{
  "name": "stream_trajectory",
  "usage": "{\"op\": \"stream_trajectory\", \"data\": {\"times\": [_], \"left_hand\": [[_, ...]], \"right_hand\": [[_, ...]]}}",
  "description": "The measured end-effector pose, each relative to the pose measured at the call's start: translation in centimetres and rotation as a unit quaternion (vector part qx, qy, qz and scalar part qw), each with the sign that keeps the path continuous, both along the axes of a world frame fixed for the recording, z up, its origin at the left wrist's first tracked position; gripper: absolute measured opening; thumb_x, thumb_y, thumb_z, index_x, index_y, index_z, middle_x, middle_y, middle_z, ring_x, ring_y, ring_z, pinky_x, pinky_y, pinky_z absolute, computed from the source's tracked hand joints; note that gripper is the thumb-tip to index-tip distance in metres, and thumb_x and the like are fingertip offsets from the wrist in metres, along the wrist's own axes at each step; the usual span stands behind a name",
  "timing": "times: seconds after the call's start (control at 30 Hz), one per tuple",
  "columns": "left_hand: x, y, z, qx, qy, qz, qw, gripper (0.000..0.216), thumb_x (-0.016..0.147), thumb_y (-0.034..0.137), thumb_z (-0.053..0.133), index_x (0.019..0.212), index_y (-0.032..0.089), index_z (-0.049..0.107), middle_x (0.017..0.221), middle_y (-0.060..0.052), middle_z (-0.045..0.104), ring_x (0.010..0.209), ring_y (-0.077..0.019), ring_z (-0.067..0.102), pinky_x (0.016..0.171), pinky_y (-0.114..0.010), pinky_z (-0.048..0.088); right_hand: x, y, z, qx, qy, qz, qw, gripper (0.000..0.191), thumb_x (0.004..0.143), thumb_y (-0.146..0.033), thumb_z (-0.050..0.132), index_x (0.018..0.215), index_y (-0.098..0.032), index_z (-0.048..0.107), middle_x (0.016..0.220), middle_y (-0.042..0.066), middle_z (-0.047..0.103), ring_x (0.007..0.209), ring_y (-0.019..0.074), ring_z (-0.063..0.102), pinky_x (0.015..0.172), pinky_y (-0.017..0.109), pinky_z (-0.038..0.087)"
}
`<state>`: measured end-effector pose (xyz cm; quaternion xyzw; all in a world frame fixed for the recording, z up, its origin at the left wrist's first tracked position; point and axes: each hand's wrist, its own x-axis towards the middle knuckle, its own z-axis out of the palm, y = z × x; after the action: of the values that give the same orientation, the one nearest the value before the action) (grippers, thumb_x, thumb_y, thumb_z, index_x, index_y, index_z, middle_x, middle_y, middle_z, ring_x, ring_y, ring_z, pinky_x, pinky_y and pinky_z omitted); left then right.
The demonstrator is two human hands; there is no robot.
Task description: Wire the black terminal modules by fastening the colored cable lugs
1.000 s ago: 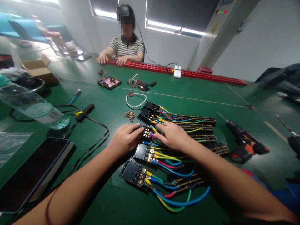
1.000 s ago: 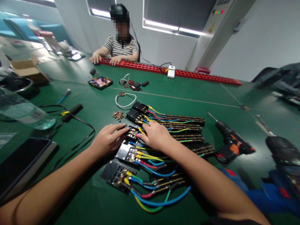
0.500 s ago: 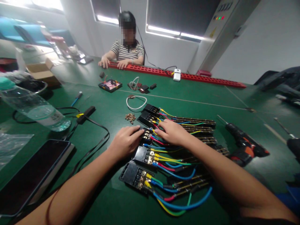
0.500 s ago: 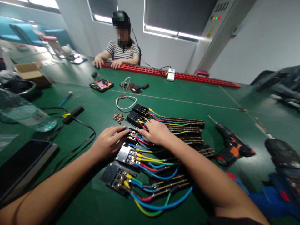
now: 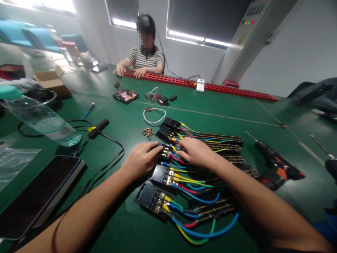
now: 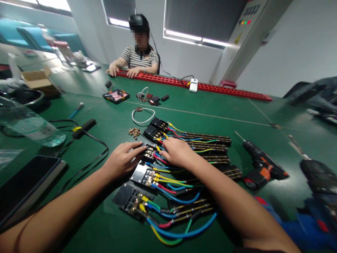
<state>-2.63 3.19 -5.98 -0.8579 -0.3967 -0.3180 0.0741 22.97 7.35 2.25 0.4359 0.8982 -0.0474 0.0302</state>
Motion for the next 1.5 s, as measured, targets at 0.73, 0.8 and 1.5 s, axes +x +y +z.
{"op": "stream_trajectory", "data": {"times": [0.73,0.8,1.5], "left_hand": [[-2.4,3.7,-1.2,-0.165,-0.099,0.193,0.962,0.034,0.088,0.022,0.049,0.112,0.017,0.073,0.097,-0.01,0.068,0.089,-0.0232,0.066,0.086,-0.036,0.054],[-2.5,4.0,-1.4,-0.158,-0.076,0.184,0.967,0.039,0.089,0.022,0.047,0.117,0.019,0.073,0.099,-0.01,0.067,0.086,-0.0218,0.065,0.084,-0.034,0.054],[-1.3,4.3,-0.2,-0.125,-0.172,0.216,0.953,0.015,0.094,0.028,0.048,0.096,0.017,0.059,0.093,-0.009,0.064,0.091,-0.0239,0.06,0.088,-0.039,0.05]], "right_hand": [[0.0,-0.7,-2.9,-0.027,0.063,0.008,0.998,0.016,0.101,-0.022,0.05,0.089,-0.016,0.059,0.089,0.008,0.064,0.079,0.0174,0.054,0.073,0.029,0.039],[0.3,-0.7,-3.2,-0.034,0.1,0.011,0.994,0.015,0.101,-0.02,0.05,0.088,-0.017,0.058,0.088,0.007,0.063,0.079,0.0173,0.053,0.074,0.029,0.039],[0.6,-1.1,-4.0,-0.05,0.174,-0.009,0.983,0.02,0.102,-0.024,0.048,0.088,-0.017,0.06,0.088,0.005,0.064,0.082,0.0172,0.053,0.077,0.029,0.037]]}}
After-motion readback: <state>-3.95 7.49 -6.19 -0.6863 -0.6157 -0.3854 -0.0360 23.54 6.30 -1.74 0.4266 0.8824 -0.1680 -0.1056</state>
